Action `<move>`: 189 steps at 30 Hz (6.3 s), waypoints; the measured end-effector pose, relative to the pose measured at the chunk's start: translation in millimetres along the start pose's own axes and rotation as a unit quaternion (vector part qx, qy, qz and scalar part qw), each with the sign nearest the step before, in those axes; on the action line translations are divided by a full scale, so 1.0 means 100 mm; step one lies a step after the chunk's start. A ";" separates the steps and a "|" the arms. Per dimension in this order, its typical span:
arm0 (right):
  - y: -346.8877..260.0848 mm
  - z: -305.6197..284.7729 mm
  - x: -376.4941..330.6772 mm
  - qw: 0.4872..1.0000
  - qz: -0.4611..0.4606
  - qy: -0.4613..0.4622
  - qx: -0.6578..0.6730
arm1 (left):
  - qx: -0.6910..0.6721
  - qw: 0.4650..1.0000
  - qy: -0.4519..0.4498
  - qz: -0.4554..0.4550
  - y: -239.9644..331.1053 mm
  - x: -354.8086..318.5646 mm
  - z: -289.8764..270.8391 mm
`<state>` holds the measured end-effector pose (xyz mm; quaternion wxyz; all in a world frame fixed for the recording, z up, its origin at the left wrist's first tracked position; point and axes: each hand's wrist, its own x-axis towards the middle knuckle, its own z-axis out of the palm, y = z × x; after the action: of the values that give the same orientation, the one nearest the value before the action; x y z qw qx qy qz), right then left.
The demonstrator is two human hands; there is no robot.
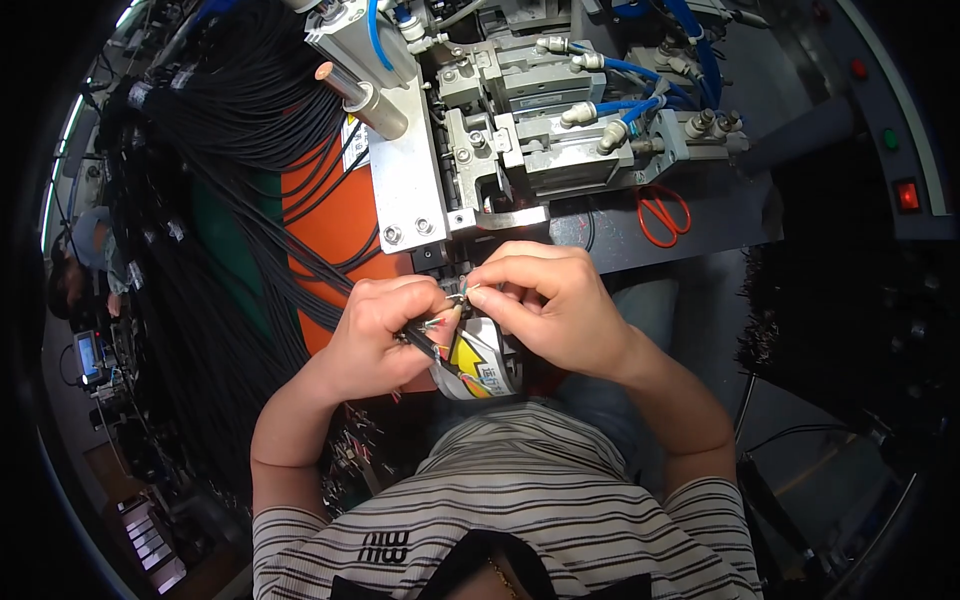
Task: The recorder is assembling electrical connectors onto wire bundles using a terminal machine and applying labels.
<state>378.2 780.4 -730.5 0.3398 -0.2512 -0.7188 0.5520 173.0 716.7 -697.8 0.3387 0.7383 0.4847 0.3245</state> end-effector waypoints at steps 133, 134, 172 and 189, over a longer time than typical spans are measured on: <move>0.04 0.05 0.06 0.936 -0.075 0.018 -0.343 | 0.264 0.962 0.030 0.069 -0.02 -0.02 0.12; 0.05 0.06 0.06 0.937 -0.076 0.027 -0.340 | 0.270 0.959 0.034 0.073 -0.02 -0.02 0.13; -0.17 0.12 0.08 0.979 0.036 0.030 -0.196 | 0.287 0.955 0.071 0.009 0.08 -0.32 -0.26; -0.16 0.09 0.05 0.851 0.264 -0.091 0.444 | 0.108 0.987 0.079 0.091 0.17 -0.28 -0.10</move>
<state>368.8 774.4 -715.7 0.1899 -0.2019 -0.3314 0.9019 164.3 687.4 -682.6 0.1862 0.7839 0.4727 0.3570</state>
